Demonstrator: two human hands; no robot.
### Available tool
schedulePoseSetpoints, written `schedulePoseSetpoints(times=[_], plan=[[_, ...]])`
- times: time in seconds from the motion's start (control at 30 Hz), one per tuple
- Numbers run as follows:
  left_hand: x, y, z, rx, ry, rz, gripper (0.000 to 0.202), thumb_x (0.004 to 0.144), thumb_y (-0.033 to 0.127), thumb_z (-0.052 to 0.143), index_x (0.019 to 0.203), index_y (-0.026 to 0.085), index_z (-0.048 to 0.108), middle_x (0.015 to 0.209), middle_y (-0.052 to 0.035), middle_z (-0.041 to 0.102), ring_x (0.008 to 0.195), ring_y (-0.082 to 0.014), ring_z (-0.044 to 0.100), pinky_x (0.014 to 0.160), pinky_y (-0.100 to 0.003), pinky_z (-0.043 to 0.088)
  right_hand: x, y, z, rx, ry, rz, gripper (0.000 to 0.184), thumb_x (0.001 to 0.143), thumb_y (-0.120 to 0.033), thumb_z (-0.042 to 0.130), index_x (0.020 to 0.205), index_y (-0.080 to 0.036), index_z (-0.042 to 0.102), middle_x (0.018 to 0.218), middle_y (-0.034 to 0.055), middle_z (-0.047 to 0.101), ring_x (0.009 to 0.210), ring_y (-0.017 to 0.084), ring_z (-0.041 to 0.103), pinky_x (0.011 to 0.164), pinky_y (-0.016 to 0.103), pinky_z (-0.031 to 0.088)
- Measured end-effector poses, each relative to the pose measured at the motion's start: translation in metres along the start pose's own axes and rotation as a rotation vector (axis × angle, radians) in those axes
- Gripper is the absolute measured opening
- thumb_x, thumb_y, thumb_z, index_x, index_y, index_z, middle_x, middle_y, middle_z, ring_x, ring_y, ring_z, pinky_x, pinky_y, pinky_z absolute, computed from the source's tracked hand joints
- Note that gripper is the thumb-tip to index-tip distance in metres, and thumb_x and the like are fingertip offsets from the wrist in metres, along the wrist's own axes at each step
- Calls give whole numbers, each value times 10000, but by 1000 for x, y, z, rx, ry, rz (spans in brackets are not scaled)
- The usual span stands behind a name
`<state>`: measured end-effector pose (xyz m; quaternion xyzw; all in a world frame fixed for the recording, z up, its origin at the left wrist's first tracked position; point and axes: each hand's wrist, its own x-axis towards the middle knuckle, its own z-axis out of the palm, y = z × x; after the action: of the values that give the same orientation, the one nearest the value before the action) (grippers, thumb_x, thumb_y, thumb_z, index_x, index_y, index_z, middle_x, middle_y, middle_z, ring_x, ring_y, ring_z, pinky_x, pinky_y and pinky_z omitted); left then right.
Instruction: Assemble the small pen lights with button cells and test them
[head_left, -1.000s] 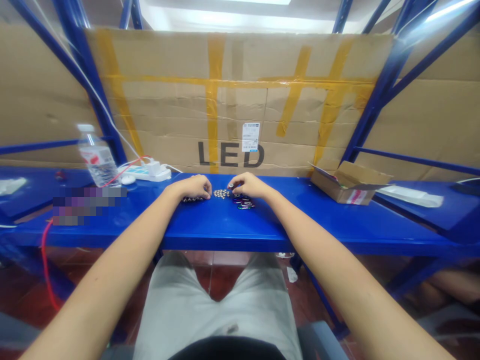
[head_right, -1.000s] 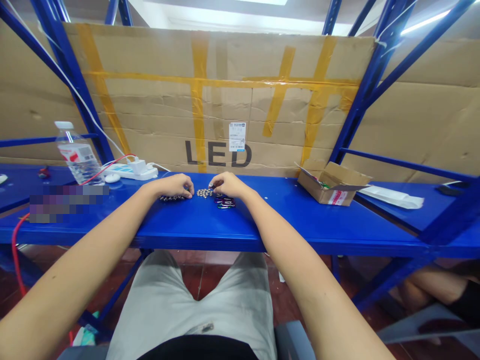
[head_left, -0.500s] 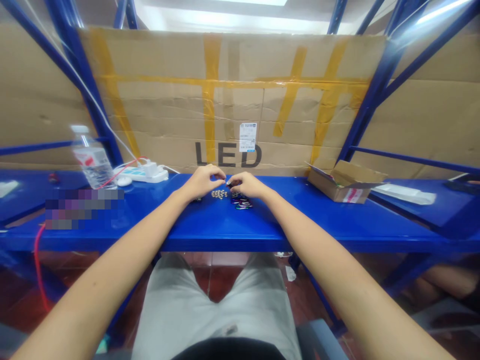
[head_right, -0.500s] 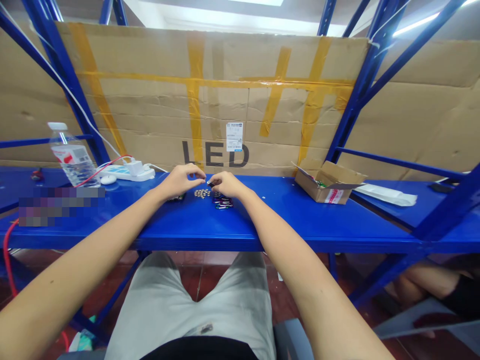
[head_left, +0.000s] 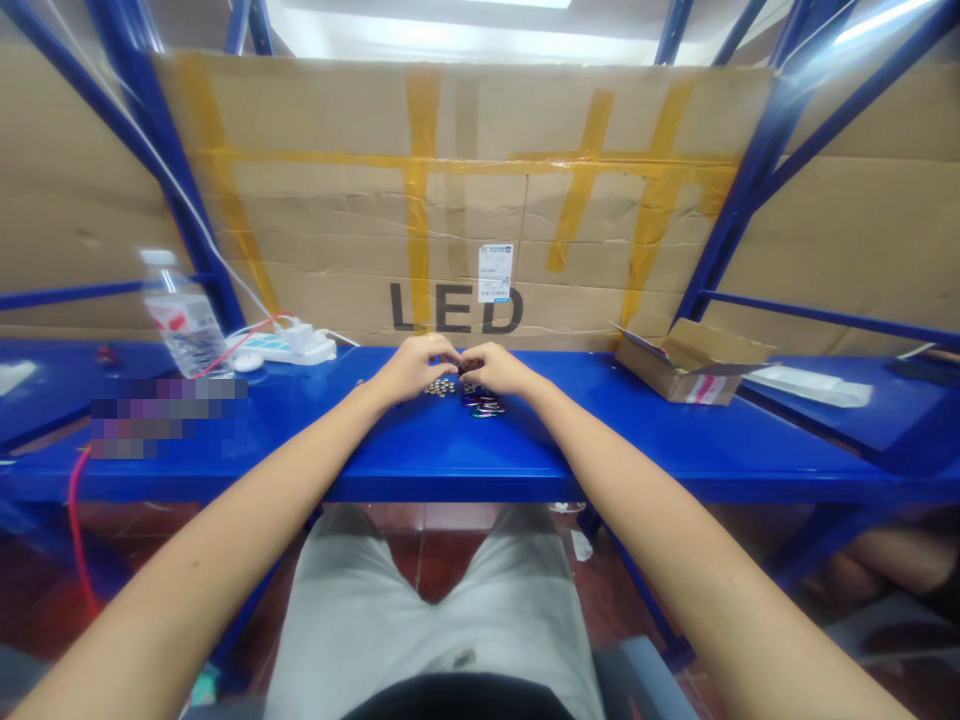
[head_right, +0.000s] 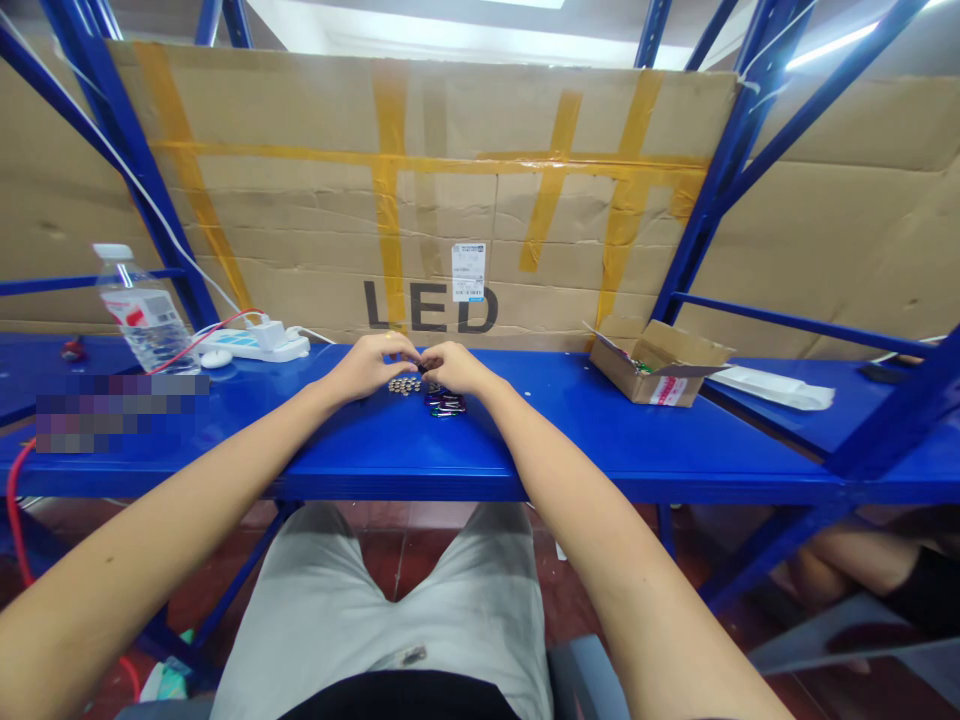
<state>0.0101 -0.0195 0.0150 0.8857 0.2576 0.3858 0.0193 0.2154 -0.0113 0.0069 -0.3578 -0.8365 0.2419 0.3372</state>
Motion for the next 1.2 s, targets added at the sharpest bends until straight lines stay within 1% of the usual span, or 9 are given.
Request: schedulePoseSetpoints(times=[0.17, 0.27, 0.4, 0.5, 0.63, 0.73, 0.87, 1.1, 1.2], plan=[[-1, -6, -9, 109, 25, -121, 143, 884, 251, 631, 954, 189, 740, 966, -62, 755, 903, -190, 665, 861, -319, 507, 1, 0, -2, 18, 30, 35, 210, 696, -82, 666, 879, -137, 752, 786, 23, 737, 753, 161, 644, 750, 284, 486], [-5, -16, -15, 243, -108, -210, 181, 863, 206, 585, 939, 186, 749, 984, -77, 766, 941, -218, 674, 888, -343, 496, 0, 1, -3, 2, 52, 30, 178, 703, -111, 687, 869, -132, 749, 742, 6, 711, 725, 154, 624, 733, 283, 480], [-11, -26, -18, 295, -327, -346, 231, 824, 219, 575, 954, 187, 764, 958, -76, 777, 856, -218, 691, 788, -314, 496, 0, -2, -3, 90, 60, 61, 127, 720, -144, 715, 846, -133, 731, 763, 24, 723, 746, 160, 640, 739, 288, 494], [-13, -30, -16, 317, -389, -383, 285, 810, 199, 560, 1000, 189, 772, 968, -73, 782, 807, -202, 693, 760, -288, 493, -1, -5, -3, 323, 56, 111, 157, 717, -176, 752, 865, -141, 713, 861, 71, 757, 811, 172, 678, 755, 288, 525], [-14, -37, -9, 384, -413, -342, 377, 839, 163, 522, 1118, 186, 774, 1149, -97, 762, 988, -226, 699, 865, -280, 490, -3, -8, -5, 504, 23, 103, 194, 674, -164, 759, 861, -157, 708, 940, 81, 768, 851, 172, 687, 739, 280, 539], [-14, -44, -4, 395, -444, -305, 365, 869, 166, 508, 1100, 194, 788, 1155, -94, 763, 1049, -233, 690, 898, -277, 482, -3, -8, -4, 439, -48, 64, 228, 615, -111, 759, 837, -160, 732, 912, 57, 769, 846, 166, 682, 781, 293, 544], [-14, -50, -1, 395, -444, -339, 292, 872, 172, 536, 1005, 191, 795, 1030, -82, 783, 970, -222, 700, 844, -262, 484, -1, -7, 0, 310, -135, 45, 249, 602, -115, 764, 848, -157, 767, 834, 32, 763, 819, 170, 682, 799, 301, 544], [-11, -42, -5, 322, -473, -527, 210, 825, 125, 558, 899, 163, 751, 882, -62, 772, 729, -159, 665, 654, -215, 462, 0, -6, 2, 259, -148, 51, 229, 605, -104, 751, 829, -151, 763, 811, 27, 763, 810, 182, 694, 785, 300, 552], [-11, -41, -6, 303, -484, -530, 184, 830, 160, 575, 896, 164, 746, 890, -65, 774, 743, -161, 665, 645, -212, 456, 0, -5, 2, 258, -142, 58, 220, 604, -88, 747, 814, -153, 750, 802, 25, 763, 804, 181, 698, 784, 299, 554]])
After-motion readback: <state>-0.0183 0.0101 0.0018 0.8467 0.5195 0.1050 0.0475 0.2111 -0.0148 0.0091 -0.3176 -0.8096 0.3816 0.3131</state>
